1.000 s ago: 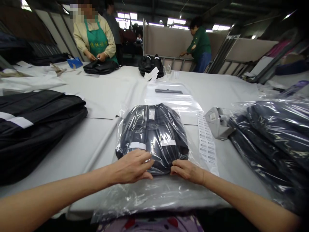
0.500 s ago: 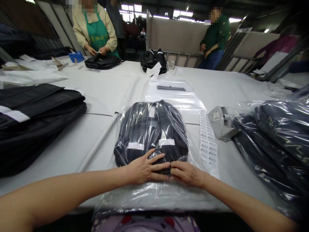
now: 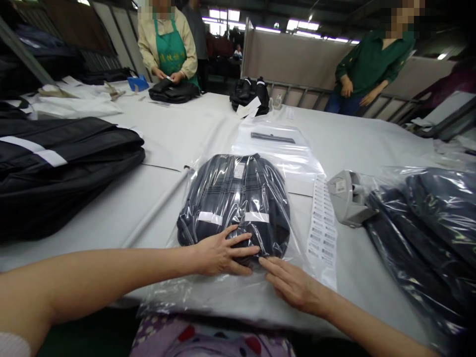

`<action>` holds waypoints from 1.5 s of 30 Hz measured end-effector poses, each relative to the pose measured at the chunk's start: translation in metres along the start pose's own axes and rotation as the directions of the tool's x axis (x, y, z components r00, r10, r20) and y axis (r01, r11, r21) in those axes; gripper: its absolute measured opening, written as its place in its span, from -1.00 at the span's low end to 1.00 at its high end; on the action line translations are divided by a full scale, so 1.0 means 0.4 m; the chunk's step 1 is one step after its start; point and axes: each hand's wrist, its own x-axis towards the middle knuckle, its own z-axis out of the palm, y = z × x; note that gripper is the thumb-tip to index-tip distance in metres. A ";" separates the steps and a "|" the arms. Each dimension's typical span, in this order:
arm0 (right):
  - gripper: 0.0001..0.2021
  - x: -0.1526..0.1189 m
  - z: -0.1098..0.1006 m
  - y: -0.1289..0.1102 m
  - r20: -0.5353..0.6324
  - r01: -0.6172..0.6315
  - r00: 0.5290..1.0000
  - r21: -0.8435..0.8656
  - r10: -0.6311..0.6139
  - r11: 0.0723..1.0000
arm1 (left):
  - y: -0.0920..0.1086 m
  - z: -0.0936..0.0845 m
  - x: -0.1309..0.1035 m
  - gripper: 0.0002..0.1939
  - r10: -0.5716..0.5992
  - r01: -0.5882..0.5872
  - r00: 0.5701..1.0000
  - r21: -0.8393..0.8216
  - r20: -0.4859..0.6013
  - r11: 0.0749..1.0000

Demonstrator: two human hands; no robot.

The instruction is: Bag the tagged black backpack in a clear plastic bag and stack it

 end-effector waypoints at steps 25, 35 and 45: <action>-0.85 0.050 -0.031 -0.024 -0.089 -0.042 0.995 -0.008 0.041 0.999 | -0.004 0.009 -0.006 -0.51 0.027 -0.026 1.000 0.078 -0.013 0.997; -0.87 0.077 0.075 0.019 -0.297 -0.324 0.828 0.437 0.475 0.839 | -0.001 -0.023 0.001 -0.71 -0.001 0.001 0.999 0.004 -0.038 1.000; -0.88 0.072 0.103 0.020 -0.334 -0.384 0.764 0.454 0.553 0.804 | -0.002 -0.063 -0.057 -0.86 -0.308 0.249 0.937 -0.304 -0.166 0.920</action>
